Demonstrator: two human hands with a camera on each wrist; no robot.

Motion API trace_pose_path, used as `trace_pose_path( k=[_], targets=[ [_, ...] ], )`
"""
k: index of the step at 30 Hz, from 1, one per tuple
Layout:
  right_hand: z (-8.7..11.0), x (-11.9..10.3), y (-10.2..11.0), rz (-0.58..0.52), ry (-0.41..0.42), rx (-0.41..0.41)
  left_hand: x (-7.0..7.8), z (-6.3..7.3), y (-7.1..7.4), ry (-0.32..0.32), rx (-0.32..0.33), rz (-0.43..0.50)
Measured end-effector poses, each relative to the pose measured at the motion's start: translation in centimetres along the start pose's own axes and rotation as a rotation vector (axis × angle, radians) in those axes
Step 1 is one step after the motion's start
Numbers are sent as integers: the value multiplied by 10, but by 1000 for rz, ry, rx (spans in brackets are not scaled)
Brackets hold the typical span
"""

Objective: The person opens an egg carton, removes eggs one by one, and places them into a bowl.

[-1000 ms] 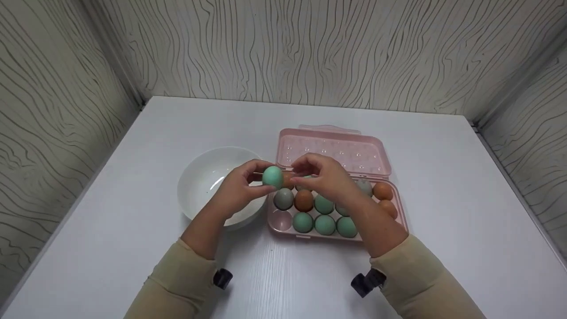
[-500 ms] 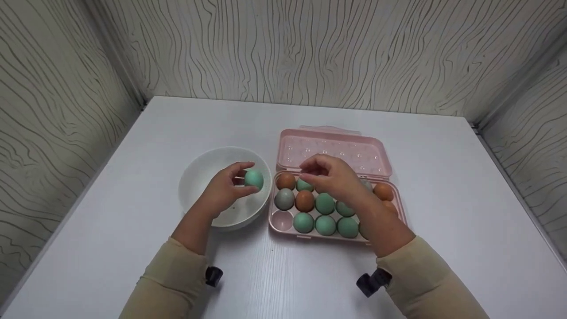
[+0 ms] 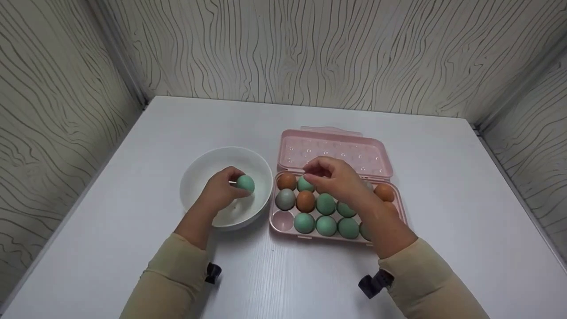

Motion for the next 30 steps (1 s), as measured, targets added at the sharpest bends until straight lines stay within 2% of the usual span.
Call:
trace_pose_path(
  k=[5, 11, 22, 30],
  targets=[
    [1, 1, 0, 11, -15, 1, -1, -2, -2, 31, 11, -64],
    [2, 4, 0, 11, -30, 3, -3, -4, -7, 97, -26, -148],
    [1, 7, 0, 9, -8, 3, -3, -5, -10, 123, -62, -140],
    [1, 10, 0, -5, -32, -1, -3, -6, -13, 101, -90, -129]
  ],
)
Point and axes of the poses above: each hand's wrist, its own z-axis away from the middle knuckle, its own y-axis out of the back of the hand, x = y × z, the point moved 6 cm from there along -z, towards the middle knuckle, and after that the axes turned 15 degrees about -x, right-handed, at the moved point
